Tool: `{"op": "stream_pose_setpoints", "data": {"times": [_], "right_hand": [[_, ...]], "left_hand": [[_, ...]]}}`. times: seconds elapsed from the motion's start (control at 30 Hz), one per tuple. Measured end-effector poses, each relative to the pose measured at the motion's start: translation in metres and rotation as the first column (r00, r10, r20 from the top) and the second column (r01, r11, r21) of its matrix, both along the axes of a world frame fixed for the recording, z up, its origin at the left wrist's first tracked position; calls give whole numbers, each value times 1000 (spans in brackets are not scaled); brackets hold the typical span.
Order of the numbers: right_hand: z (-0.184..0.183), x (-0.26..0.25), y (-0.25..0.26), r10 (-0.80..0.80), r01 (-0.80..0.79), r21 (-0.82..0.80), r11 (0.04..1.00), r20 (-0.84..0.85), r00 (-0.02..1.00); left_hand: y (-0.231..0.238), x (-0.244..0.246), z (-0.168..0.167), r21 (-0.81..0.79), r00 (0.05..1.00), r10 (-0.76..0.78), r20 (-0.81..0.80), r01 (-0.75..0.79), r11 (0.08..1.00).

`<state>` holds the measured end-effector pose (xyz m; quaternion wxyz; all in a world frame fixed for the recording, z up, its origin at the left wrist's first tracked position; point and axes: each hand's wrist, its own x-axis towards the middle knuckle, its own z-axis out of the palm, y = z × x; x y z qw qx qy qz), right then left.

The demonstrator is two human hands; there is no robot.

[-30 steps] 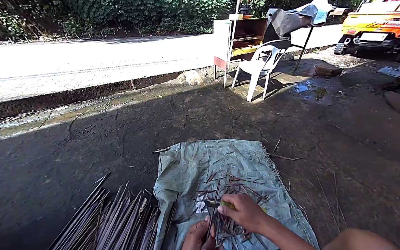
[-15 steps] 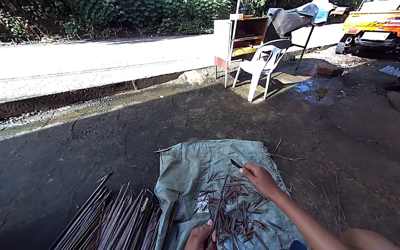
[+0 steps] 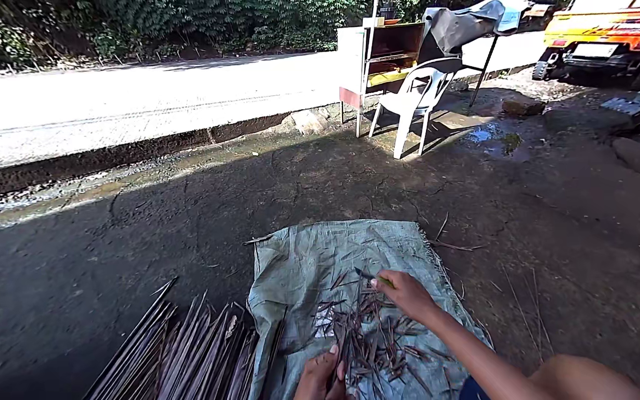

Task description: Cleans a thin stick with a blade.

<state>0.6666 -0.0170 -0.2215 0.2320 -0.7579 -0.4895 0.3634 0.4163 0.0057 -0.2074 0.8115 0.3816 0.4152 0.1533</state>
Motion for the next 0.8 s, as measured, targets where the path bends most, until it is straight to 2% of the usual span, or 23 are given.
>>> {"op": "stream_pose_setpoints", "data": {"times": [0.07,0.13,0.27,0.37,0.47,0.57,0.67,0.73,0.8], "right_hand": [[0,16,1,-117,119,40,992,-28,993],[6,11,-1,-104,109,79,991,-62,993],[16,-42,-16,194,-193,24,981,-61,979],[13,-61,-22,283,-283,-13,959,-41,958],[10,-50,-18,216,-215,20,976,-15,976],[6,-30,-10,54,-51,110,993,-23,998],[4,-10,-5,-103,116,167,979,-87,991],[4,-12,-8,-89,113,199,973,-126,988],[3,-29,-16,49,-15,226,974,-146,988]], "left_hand": [[-1,-3,0,18,1000,-9,-10,9,1000],[-1,-4,0,34,1000,2,-27,-1,999],[1,-3,-2,78,999,24,-46,-20,997],[-1,-1,-3,67,999,28,-35,-25,997],[-1,-3,-4,-34,998,-17,55,19,999],[3,-8,-6,-162,979,-76,189,108,981],[3,-10,-5,-216,958,-94,270,155,964],[5,-11,-7,-238,950,-79,302,155,959],[7,-11,-9,-264,943,-49,331,142,954]]}}
